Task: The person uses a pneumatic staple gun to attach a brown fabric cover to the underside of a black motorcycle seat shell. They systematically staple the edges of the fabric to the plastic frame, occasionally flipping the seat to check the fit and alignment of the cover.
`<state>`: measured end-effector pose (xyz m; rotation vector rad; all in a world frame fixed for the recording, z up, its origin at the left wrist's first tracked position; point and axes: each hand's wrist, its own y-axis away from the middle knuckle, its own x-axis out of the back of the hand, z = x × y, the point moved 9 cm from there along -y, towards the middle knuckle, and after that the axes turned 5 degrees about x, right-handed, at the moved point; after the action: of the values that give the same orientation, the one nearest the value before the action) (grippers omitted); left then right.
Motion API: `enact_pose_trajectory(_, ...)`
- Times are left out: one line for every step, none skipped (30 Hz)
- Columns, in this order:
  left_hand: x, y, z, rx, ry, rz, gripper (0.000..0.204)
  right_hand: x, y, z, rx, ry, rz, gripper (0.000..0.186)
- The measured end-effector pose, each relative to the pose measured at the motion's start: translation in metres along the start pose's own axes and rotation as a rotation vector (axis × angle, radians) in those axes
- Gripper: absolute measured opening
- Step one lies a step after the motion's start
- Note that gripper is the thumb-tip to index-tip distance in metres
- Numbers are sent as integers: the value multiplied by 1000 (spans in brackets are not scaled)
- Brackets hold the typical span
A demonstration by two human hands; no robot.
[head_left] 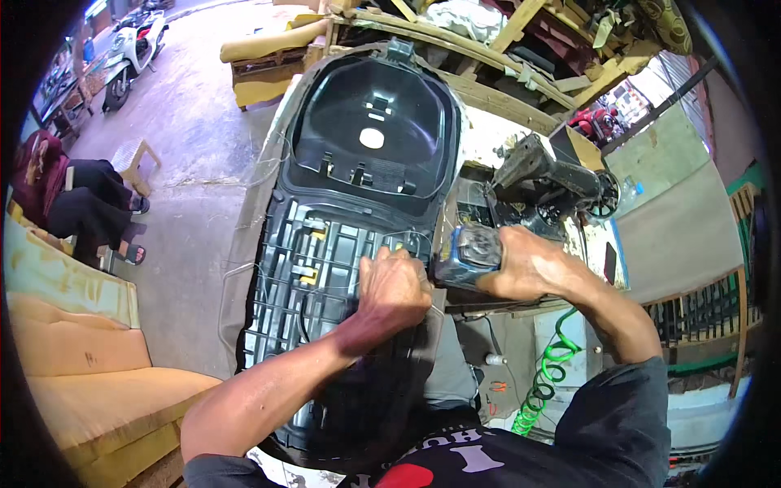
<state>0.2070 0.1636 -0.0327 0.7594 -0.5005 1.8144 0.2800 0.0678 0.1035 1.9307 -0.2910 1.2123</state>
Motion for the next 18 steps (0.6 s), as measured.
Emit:
enact_pose_trajectory(0, 1, 3, -13, -22, 2, 14, -4, -5, 2, 89, 43, 36, 34)
enact_pose_trajectory(-1, 1, 6, -25, -43, 4, 15, -7, -7, 5, 86, 74, 28, 34)
enact_pose_trajectory(0, 2, 4, -4, -56, -42, 20, -11, -12, 1, 97, 97, 13, 34)
enact_pose_trajectory(-3, 2, 3, 0, -77, -38, 23, -15, -16, -2, 109, 120, -1, 35)
enact_pose_trajectory(-11, 1, 1, 4, -98, -33, 25, -21, -19, -1, 121, 115, 4, 36)
enact_pose_trajectory(-7, 0, 4, -1, -128, -5, 28, -17, -16, -1, 92, 112, 12, 37)
enact_pose_trajectory(0, 3, 6, -11, -102, 20, 25, -13, -13, -3, 63, 109, 19, 37)
enact_pose_trajectory(-2, -3, 2, 14, -126, -60, 32, -9, -10, -3, 33, 104, 25, 38)
enact_pose_trajectory(5, 0, 2, 75, -61, -188, 29, -9, -11, 1, 40, 80, 3, 41)
enact_pose_trajectory(11, 3, 8, 117, 11, -315, 27, -4, -9, 10, 43, 53, 34, 41)
enact_pose_trajectory(16, -1, 13, 60, 31, -237, 24, 0, -6, 24, 48, 26, 65, 42)
enact_pose_trajectory(16, 4, 10, 28, 64, -162, 21, 1, -5, 23, 62, 7, 70, 42)
enact_pose_trajectory(18, 6, 7, -4, 96, -86, 19, 4, 0, 15, 133, -29, 115, 43)
enact_pose_trajectory(12, 1, 1, 16, 88, -110, 18, 4, 11, 22, 10, -30, 93, 44)
enact_pose_trajectory(7, -2, 0, 33, 77, -151, 16, -1, 12, 20, 33, -18, 72, 44)
enact_pose_trajectory(3, -3, -1, 49, 65, -192, 15, -5, 13, 18, 56, -7, 53, 44)
enact_pose_trajectory(4, -2, 0, 32, 70, -161, 13, -8, 12, 18, 65, -2, 55, 44)
enact_pose_trajectory(3, -1, 1, 30, 59, -178, 14, -11, 10, 19, 73, -1, 60, 44)
